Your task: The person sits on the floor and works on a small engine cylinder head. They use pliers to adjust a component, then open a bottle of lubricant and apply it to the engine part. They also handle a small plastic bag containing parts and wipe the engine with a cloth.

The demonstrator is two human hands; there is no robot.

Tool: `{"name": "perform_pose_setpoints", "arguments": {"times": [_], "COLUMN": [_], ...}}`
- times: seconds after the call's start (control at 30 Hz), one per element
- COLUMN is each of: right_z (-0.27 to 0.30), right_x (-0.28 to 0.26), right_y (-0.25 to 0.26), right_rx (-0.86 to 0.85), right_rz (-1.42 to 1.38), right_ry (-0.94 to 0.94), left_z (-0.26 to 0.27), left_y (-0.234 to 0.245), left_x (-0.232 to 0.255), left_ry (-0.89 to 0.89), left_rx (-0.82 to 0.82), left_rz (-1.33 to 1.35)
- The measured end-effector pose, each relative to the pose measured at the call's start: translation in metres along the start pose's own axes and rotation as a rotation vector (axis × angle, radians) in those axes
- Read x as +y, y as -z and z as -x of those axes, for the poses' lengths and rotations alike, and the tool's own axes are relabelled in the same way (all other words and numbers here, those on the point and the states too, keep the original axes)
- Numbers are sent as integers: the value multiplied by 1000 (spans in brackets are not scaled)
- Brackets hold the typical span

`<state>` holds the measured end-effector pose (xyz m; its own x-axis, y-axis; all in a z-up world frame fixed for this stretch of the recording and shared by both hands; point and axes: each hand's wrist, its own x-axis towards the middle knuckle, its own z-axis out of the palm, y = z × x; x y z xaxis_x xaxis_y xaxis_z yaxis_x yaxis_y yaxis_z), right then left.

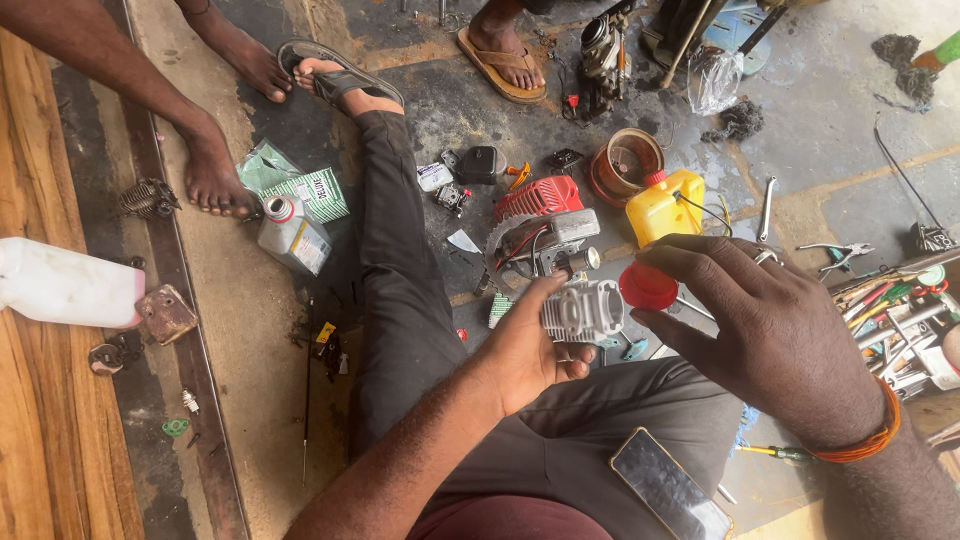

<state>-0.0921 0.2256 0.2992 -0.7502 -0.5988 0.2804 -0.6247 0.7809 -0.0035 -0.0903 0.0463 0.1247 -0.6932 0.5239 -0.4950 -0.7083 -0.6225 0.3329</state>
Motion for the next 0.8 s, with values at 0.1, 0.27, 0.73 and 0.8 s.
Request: {"name": "perform_pose_setpoints", "arguments": {"times": [0.1,0.27,0.73,0.8], "right_z": [0,-3,36,46], "right_x": [2,1,30,46], "right_y": [2,6,-29,-59], "right_rx": [-14,39,78,106], "right_rz": [0,-22,-1027,-882], "right_ry": [3,21,-417,-421], "left_z": [3,3,6,11], "left_y": [3,6,5,6], "left_x": [3,4,36,42], "left_ry": [6,39,-188,-203], "left_rx": [-147,-317,-677,-742], "left_rz": [39,101,123,186]}}
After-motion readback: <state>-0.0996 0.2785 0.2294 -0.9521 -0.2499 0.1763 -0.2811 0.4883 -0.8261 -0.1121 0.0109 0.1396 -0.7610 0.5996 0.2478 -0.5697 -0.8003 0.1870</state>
